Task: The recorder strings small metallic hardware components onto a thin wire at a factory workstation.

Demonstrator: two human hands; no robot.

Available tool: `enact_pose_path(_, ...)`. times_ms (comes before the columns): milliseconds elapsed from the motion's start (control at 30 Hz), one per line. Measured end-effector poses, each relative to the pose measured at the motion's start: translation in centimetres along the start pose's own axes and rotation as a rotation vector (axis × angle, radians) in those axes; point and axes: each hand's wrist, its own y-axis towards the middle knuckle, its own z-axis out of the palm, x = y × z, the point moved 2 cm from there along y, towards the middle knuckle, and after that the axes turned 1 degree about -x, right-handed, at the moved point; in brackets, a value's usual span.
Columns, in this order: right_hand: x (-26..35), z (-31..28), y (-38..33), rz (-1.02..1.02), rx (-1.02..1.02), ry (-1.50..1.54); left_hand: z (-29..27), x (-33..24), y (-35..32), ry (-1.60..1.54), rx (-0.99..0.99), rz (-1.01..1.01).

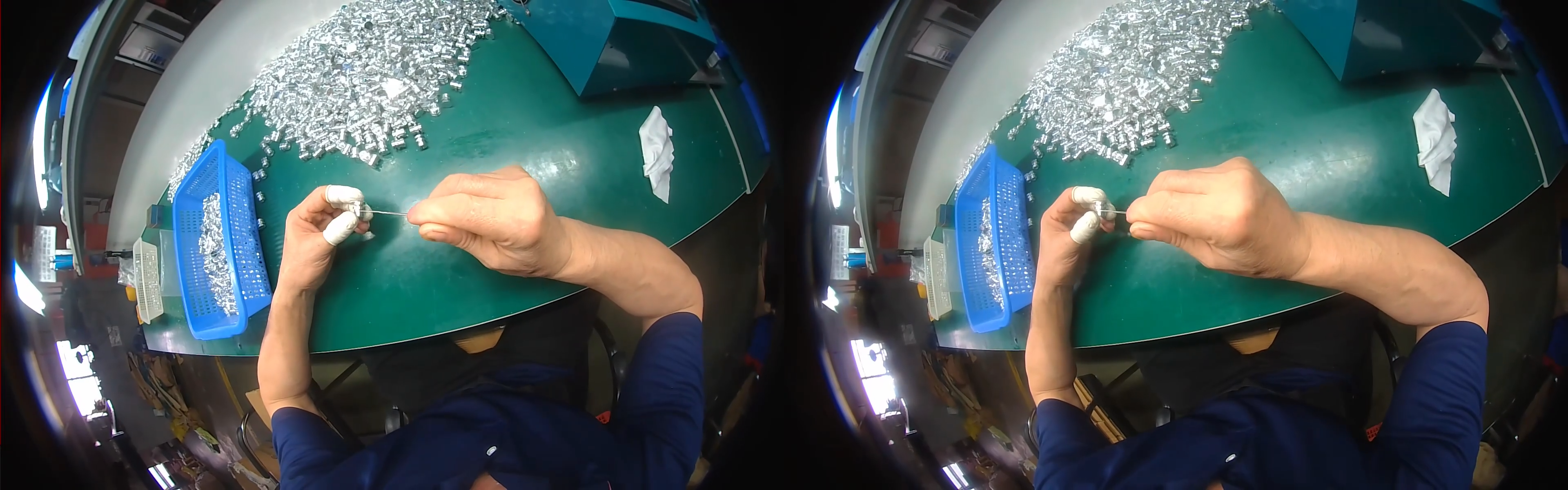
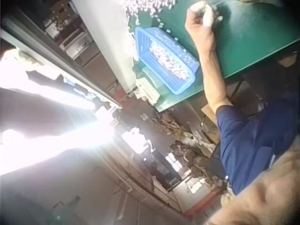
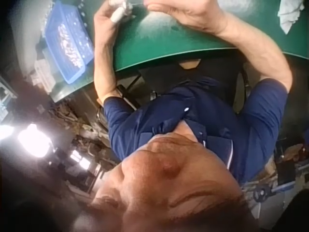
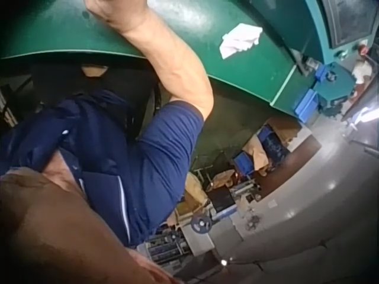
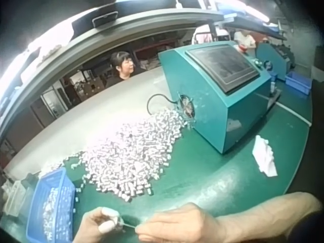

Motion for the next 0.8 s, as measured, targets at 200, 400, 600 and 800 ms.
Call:
enact_pose_path(200, 0.07, 0.10, 0.04, -0.011, -0.008, -0.016, 0.03, 0.23, 0.00, -0.042, 0.009, -0.004)
enact_pose_path(400, 0.14, 0.06, 0.06, -0.030, -0.017, -0.014, 0.16, 0.11, 0.05, -0.055, 0.005, 0.000)
enact_pose_path(600, 0.10, 0.24, -0.04, -0.040, -0.002, -0.046, 0.24, 0.14, 0.04, -0.037, -0.005, -0.015)
enact_pose_path(800, 0.00, 0.56, -0.19, -0.038, 0.004, -0.055, 0.50, 0.02, -0.06, 0.007, 0.007, -0.011)
